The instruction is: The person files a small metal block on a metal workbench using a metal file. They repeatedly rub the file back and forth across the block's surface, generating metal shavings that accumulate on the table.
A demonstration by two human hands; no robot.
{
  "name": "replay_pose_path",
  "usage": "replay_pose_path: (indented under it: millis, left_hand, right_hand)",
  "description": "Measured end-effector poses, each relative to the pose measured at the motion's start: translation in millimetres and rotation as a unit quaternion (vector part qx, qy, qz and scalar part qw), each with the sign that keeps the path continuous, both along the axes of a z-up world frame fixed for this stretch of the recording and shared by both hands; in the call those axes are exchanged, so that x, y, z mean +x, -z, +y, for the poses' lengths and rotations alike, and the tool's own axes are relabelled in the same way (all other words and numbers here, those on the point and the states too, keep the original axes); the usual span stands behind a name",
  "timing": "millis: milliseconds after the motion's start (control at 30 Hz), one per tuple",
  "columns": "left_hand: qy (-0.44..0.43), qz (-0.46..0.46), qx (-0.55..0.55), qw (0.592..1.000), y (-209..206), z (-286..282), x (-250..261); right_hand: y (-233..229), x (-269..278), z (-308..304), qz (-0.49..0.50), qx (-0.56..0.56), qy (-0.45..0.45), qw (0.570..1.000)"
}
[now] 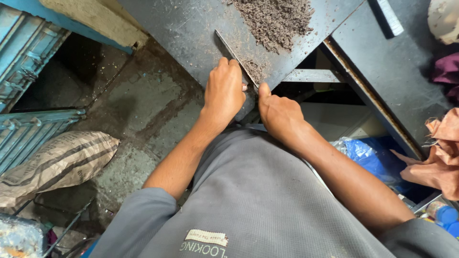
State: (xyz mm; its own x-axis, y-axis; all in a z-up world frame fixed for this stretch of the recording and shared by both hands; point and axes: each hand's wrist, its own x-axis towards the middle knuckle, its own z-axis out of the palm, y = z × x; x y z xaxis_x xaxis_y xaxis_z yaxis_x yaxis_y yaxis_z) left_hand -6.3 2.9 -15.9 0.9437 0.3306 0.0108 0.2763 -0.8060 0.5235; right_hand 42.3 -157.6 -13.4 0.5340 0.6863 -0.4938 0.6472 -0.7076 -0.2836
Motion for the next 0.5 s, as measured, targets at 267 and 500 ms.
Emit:
replay_pose_path:
  millis: [267, 500]
  left_hand:
    - [-0.042, -0.012, -0.049, 0.998, -4, -5, -15]
    - [-0.023, -0.059, -0.048, 0.997, -3, -11, -25]
  right_hand:
    - [-38, 21, -8, 0.069, 0.024, 0.034, 0.997]
    - [-35, 33, -16, -0.008, 0.148, 0.031, 0.989]
